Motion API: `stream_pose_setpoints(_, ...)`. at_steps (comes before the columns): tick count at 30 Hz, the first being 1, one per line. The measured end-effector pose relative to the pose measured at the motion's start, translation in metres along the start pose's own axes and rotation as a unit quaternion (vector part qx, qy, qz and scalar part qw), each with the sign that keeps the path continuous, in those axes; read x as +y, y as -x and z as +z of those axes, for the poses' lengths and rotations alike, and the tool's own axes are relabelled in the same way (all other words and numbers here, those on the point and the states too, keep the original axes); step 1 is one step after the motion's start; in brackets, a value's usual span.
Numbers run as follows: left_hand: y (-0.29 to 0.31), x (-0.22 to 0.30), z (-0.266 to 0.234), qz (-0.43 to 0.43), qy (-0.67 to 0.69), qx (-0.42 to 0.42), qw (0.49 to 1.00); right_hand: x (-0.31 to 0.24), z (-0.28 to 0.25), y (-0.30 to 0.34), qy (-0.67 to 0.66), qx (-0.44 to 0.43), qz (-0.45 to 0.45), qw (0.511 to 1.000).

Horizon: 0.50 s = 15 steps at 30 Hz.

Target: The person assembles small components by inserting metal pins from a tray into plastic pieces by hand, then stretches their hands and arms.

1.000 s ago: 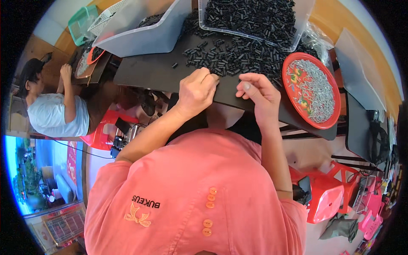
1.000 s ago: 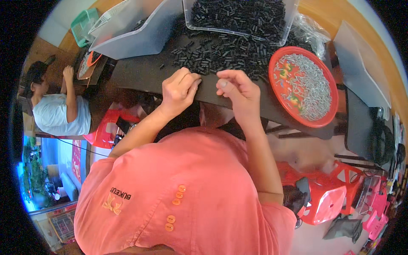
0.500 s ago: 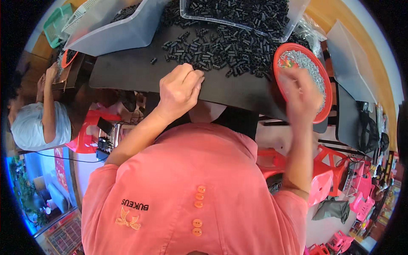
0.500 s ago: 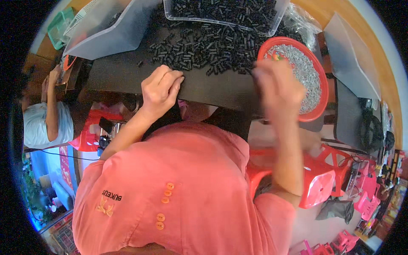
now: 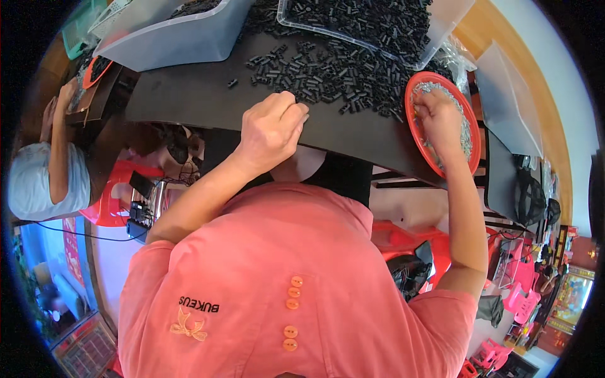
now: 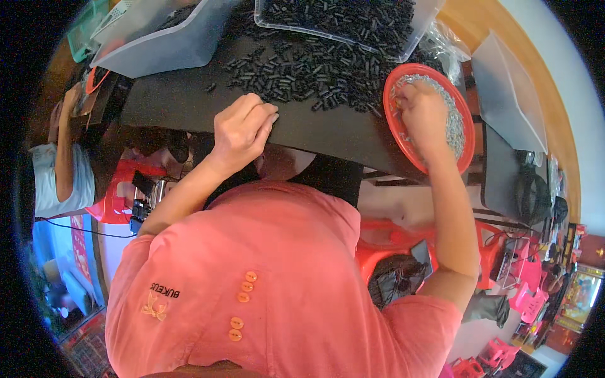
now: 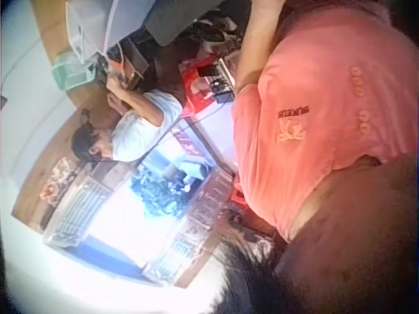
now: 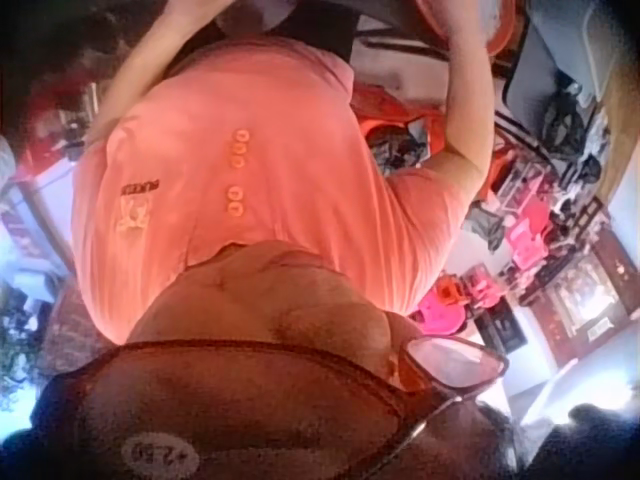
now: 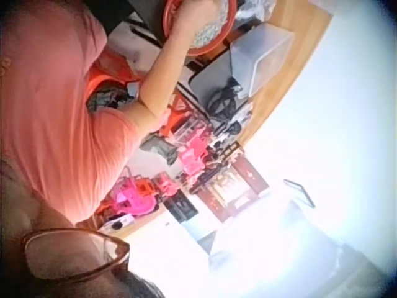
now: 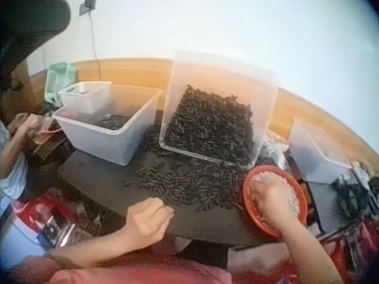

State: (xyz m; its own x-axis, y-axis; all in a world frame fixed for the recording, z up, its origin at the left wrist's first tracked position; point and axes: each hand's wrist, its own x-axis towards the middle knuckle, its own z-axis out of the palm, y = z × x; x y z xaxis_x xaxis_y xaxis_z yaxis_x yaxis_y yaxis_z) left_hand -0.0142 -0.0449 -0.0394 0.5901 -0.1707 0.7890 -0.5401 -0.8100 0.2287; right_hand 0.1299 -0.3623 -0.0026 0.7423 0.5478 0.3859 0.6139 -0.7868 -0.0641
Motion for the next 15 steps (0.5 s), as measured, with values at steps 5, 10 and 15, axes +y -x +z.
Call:
stream_pose_setpoints(5, -0.003, 0.000, -0.002, -0.010, 0.016, -0.008, 1.000, 0.000, 0.007, 0.000, 0.115, 0.010, -0.058, 0.992)
stream_pose_setpoints(10, -0.007, 0.004, -0.002, -0.048, 0.077, -0.004, 0.996, 0.007, 0.007, 0.006, 0.122, 0.015, -0.028, 0.992)
stream_pose_setpoints(15, -0.009, 0.014, 0.003, -0.055, 0.117, -0.005, 0.992, 0.006, 0.006, 0.005, 0.157, 0.022, -0.088, 0.983)
